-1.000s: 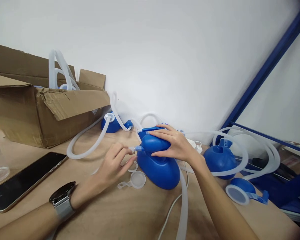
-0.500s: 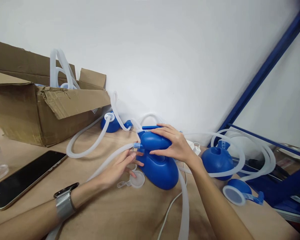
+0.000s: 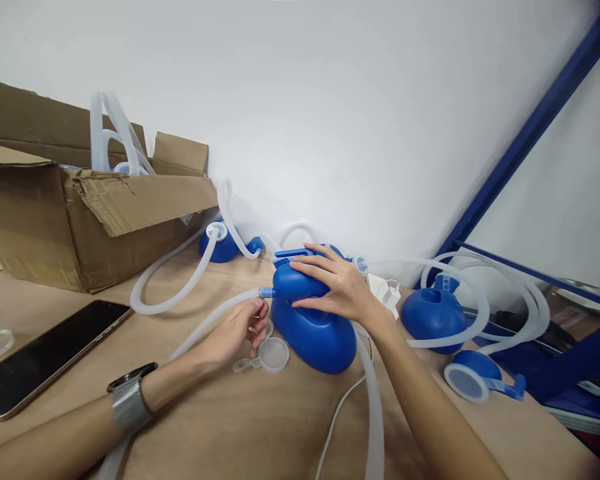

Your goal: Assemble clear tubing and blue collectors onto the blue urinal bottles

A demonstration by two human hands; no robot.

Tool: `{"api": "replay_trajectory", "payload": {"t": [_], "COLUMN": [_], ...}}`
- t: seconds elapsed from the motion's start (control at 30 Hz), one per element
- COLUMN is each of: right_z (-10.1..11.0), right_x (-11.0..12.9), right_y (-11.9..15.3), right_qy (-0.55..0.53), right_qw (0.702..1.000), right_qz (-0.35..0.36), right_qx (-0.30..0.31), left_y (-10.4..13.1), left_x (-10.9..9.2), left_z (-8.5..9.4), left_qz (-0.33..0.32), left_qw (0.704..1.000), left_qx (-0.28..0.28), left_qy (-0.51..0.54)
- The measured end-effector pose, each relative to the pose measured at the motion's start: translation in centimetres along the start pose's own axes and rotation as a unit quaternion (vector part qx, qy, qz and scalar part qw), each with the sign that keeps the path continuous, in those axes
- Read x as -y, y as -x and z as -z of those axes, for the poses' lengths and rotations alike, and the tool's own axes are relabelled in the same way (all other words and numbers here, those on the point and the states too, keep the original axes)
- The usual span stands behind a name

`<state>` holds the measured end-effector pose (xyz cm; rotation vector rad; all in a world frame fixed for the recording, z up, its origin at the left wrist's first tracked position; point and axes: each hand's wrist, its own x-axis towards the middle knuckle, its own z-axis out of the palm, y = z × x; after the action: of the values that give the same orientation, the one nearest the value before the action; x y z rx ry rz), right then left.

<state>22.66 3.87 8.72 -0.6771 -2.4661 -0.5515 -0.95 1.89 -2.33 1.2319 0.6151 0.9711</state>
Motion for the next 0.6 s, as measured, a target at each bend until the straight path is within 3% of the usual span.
{"api": "replay_trajectory", "payload": {"t": [0.27,0.43,0.6], "right_z": [-0.3,-0.7,-1.3], "right_x": [-0.5,-0.9,-1.6], "right_y": [0.2,0.5,1.2], "right_qy": [-0.011,-0.119,-0.273], "right_qw": [0.999,0.987,0.942], "right_qz": [0.023,-0.064,-0.169], "right_qx": [-0.034,-0.091,-0.098], "left_y": [-0.2,-0.2,-0.6], "left_x": [-0.4,-0.3,-0.3], "left_z": [0.1,0.2,0.4], "left_qz": [0.044,0.046,0.031], "left_qw": [0.999,0.997,0.997], "left_qx": [-0.003,0.009,-0.004], "left_qy": [0.031,0.065,0.072]}}
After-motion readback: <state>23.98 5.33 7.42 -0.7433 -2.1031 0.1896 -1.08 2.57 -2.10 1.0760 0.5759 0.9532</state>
